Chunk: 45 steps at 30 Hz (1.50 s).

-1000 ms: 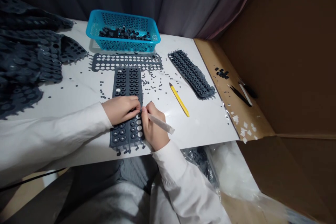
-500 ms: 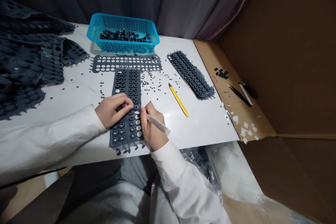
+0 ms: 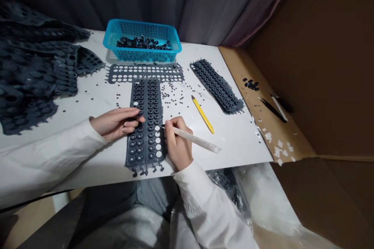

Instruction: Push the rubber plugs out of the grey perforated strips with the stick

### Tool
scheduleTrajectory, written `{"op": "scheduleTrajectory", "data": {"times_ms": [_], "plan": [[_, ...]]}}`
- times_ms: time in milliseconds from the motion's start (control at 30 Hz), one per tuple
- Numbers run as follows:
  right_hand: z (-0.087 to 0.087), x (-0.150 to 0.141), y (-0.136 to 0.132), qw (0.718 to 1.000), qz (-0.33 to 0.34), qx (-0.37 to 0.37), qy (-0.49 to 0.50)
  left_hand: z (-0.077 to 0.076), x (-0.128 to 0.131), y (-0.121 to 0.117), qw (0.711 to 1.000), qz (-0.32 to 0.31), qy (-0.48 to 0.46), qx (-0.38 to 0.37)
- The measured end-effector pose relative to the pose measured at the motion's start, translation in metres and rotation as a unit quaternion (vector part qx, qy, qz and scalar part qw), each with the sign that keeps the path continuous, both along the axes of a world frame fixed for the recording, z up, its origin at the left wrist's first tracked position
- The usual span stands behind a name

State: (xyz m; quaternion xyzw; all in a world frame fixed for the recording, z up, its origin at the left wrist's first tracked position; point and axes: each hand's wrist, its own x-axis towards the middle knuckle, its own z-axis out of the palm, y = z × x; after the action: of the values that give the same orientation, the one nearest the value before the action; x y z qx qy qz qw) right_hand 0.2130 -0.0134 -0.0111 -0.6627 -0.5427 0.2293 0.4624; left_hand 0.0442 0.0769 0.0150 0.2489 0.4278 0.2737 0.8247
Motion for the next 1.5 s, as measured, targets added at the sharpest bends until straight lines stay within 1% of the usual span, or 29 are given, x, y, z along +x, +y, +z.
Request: {"op": "scheduleTrajectory", "data": {"times_ms": [100,400,633,700,733,767,800,833,867,900,933,1000,1033,1067,1100,1167,1200,1233,1300,1333,1367,1400,1433,1467,1500], "plan": [[0.0,0.0,0.0,1.0,0.002,-0.005,0.001,0.001,0.001,-0.002,0.999,-0.011,-0.03,-0.029],[-0.001,0.0,-0.002,1.0,0.012,-0.02,0.016,0.013,0.004,-0.004,0.995,-0.045,-0.067,-0.063],[0.0,0.0,-0.003,1.0,0.013,-0.024,0.011,0.013,0.003,-0.011,0.993,-0.06,-0.078,-0.071],[-0.001,0.0,-0.003,0.999,0.014,-0.027,0.014,0.018,0.005,-0.004,0.995,-0.06,-0.062,-0.058],[-0.001,0.0,-0.003,0.999,0.014,-0.028,0.017,0.022,0.007,0.006,0.997,-0.051,-0.046,-0.037],[-0.002,0.0,-0.002,0.999,0.015,-0.03,0.02,0.028,0.009,0.021,0.999,-0.034,-0.024,-0.003],[-0.003,0.0,-0.002,0.999,0.015,-0.03,0.024,0.034,0.011,0.041,0.999,-0.002,0.002,0.051],[-0.003,-0.001,-0.002,0.999,0.014,-0.03,0.028,0.04,0.014,0.066,0.992,0.033,0.03,0.122],[-0.003,-0.001,-0.001,0.999,0.013,-0.03,0.033,0.047,0.017,0.094,0.974,0.081,0.068,0.2],[-0.003,-0.001,-0.001,0.999,0.01,-0.029,0.038,0.054,0.019,0.124,0.948,0.129,0.113,0.268],[-0.003,-0.001,0.0,0.999,0.007,-0.028,0.044,0.06,0.022,0.153,0.923,0.151,0.161,0.315],[-0.003,0.0,0.0,0.998,-0.001,-0.024,0.058,0.067,0.025,0.204,0.905,0.175,0.188,0.339],[-0.002,0.001,0.001,0.998,-0.006,-0.022,0.065,0.068,0.026,0.224,0.895,0.183,0.208,0.349],[-0.002,0.001,0.002,0.997,-0.011,-0.02,0.072,0.067,0.027,0.239,0.875,0.173,0.256,0.372],[-0.002,0.002,0.002,0.997,-0.016,-0.018,0.077,0.063,0.027,0.251,0.873,0.166,0.265,0.375],[-0.002,0.003,0.004,0.996,-0.025,-0.011,0.081,0.054,0.027,0.265,0.864,0.15,0.285,0.386],[-0.002,0.003,0.005,0.996,-0.028,-0.007,0.08,0.049,0.026,0.267,0.859,0.139,0.294,0.395],[-0.002,0.003,0.006,0.996,-0.031,-0.003,0.078,0.046,0.026,0.265,0.847,0.129,0.309,0.412],[-0.001,0.003,0.008,0.997,-0.036,0.001,0.069,0.042,0.024,0.251,0.811,0.107,0.345,0.46],[-0.001,0.002,0.009,0.997,-0.036,0.001,0.064,0.042,0.024,0.237,0.785,0.094,0.366,0.492],[-0.002,0.002,0.009,0.998,-0.035,-0.002,0.059,0.043,0.023,0.218,0.767,0.079,0.374,0.515],[-0.002,0.001,0.01,0.998,-0.033,-0.007,0.055,0.044,0.022,0.195,0.762,0.07,0.373,0.525],[-0.002,0.001,0.01,0.998,-0.03,-0.012,0.052,0.045,0.022,0.168,0.753,0.037,0.365,0.546],[-0.002,0.001,0.011,0.998,-0.026,-0.017,0.051,0.045,0.021,0.139,0.719,-0.062,0.358,0.592],[-0.003,0.001,0.011,0.998,-0.023,-0.019,0.051,0.044,0.02,0.111,0.676,-0.17,0.338,0.632]]}}
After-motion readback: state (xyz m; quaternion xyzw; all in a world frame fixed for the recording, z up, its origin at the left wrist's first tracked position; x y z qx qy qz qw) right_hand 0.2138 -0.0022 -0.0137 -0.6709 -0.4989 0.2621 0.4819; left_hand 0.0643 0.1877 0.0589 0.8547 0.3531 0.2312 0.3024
